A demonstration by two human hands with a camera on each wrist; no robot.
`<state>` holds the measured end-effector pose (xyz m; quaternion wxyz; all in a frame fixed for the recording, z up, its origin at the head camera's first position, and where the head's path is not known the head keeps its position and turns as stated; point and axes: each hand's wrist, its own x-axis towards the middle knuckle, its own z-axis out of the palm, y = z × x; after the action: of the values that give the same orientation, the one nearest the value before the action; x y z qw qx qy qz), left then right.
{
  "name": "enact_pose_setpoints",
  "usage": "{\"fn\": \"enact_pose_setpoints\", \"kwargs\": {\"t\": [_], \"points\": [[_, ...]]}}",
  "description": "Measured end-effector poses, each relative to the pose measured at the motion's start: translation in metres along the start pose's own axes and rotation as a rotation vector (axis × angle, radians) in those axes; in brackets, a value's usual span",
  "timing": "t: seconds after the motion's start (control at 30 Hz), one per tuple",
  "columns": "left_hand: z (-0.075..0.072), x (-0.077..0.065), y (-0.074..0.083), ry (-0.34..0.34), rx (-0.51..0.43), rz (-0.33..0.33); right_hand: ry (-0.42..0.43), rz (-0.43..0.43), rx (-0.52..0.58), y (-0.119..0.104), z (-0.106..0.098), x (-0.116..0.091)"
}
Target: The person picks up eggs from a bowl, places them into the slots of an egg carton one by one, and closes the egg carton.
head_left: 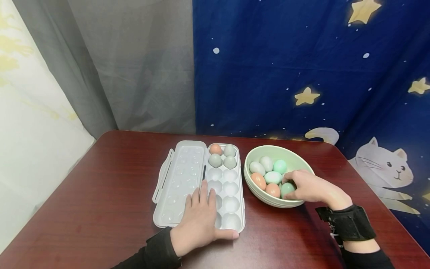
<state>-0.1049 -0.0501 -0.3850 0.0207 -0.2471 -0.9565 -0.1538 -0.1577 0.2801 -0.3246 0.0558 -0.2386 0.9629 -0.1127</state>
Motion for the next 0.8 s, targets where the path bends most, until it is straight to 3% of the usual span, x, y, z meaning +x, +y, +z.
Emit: {"fn": "enact_pose_setpoints", "kwargs": {"t": [0.8], "points": [[0.0017, 0.0006, 0.0008, -0.009, 0.013, -0.015, 0.045, 0.01, 0.004, 0.0031, 0.0027, 0.0005]]}}
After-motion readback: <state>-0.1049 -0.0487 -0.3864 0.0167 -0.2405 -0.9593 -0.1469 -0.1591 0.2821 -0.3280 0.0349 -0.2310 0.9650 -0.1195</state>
